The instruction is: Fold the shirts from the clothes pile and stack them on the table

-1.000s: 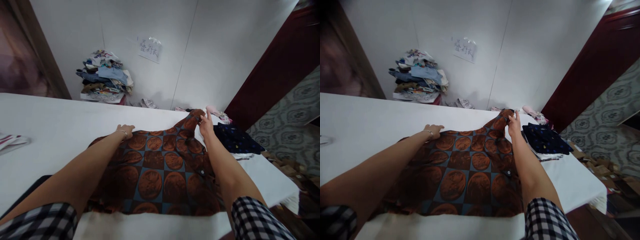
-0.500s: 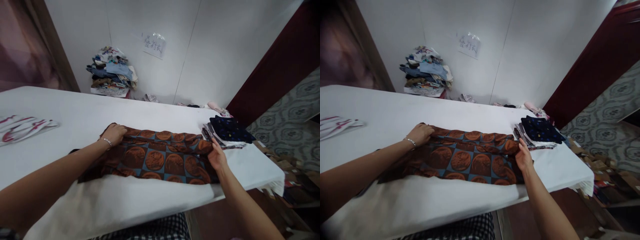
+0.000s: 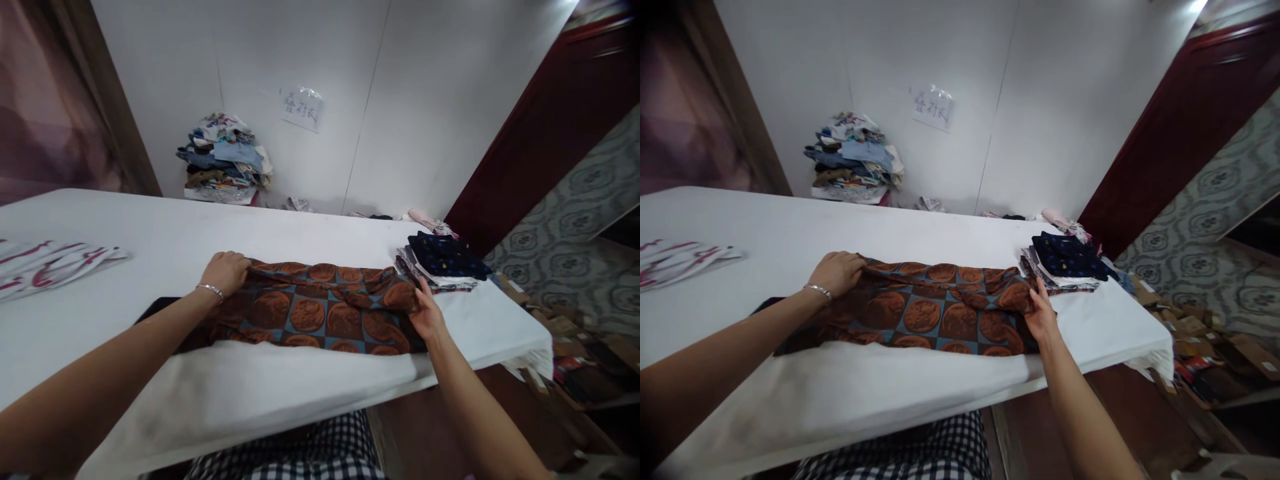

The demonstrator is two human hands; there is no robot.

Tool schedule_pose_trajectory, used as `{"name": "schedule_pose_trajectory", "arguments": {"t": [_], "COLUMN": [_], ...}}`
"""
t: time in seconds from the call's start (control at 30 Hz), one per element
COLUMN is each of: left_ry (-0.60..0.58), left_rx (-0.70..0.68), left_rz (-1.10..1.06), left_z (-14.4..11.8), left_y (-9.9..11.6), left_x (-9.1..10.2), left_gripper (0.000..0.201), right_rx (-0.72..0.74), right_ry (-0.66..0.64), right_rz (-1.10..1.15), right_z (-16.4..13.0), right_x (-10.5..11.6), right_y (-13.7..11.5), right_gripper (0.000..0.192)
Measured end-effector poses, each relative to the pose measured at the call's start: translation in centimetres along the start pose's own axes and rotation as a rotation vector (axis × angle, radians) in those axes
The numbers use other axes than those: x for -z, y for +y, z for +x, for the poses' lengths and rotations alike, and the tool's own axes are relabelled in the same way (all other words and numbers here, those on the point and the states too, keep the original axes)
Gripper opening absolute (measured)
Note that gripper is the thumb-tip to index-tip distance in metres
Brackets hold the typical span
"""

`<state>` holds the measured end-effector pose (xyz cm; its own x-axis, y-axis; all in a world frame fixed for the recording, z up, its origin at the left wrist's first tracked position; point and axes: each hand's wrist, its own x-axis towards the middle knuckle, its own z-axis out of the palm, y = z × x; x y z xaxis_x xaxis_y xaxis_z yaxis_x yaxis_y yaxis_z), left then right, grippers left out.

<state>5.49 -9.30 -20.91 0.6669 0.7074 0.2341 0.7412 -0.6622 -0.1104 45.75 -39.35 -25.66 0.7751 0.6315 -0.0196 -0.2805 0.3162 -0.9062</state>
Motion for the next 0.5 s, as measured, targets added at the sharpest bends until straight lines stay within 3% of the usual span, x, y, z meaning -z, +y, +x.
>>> {"name": "schedule_pose_trajectory", "arguments": {"t": [0.27,0.4,0.5], "left_ry": [0.008,-0.133,-0.173], "left_rx": [0.069,0.080,0.074], "left_rz": [-0.018,-0.024,-0.025], "left_z": [-2.9,-3.6,-3.6], "left_y": [0.5,0.5,0.4], "left_x": [-1.0,-1.9,-1.7], "left_gripper": [0.039,0.038,0.038], "right_rx": [0.083,-0.024,-0.096], "right_ry": [-0.022,-0.002,0.029], "right_rz": [0.077,0.044,0.038], "right_z": [-0.7,-1.5,-2.1], "right_x": [1.4,1.5,1.4], "right_y": [-0.8,-0.2,0.2], "right_gripper": [0.047,0.047,0.058]}}
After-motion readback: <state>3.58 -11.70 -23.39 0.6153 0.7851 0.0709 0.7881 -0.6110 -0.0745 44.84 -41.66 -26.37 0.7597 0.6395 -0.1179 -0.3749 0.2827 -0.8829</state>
